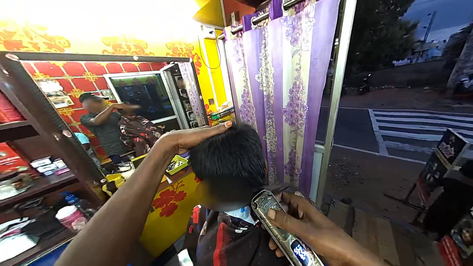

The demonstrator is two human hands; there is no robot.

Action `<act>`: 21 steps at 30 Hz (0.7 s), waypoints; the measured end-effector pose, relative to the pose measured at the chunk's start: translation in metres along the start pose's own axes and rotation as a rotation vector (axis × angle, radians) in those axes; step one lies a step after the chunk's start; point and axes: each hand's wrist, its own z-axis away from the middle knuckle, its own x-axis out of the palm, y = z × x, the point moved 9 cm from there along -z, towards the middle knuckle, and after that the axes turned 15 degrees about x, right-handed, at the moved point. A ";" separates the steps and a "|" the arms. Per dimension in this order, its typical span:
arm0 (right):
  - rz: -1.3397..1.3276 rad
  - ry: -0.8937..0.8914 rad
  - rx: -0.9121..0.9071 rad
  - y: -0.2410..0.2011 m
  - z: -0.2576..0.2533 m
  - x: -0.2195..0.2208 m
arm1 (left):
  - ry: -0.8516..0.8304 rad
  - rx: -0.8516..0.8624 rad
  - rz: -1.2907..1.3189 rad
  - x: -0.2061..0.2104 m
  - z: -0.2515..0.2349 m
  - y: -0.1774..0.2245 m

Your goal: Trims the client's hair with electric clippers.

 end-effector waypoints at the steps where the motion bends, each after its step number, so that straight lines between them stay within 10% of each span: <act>1: 0.024 0.012 -0.049 -0.002 -0.002 0.001 | 0.003 0.005 -0.004 -0.001 0.001 -0.001; 21: 0.523 0.307 -0.361 -0.038 0.004 0.013 | -0.014 0.037 -0.029 -0.002 0.003 -0.002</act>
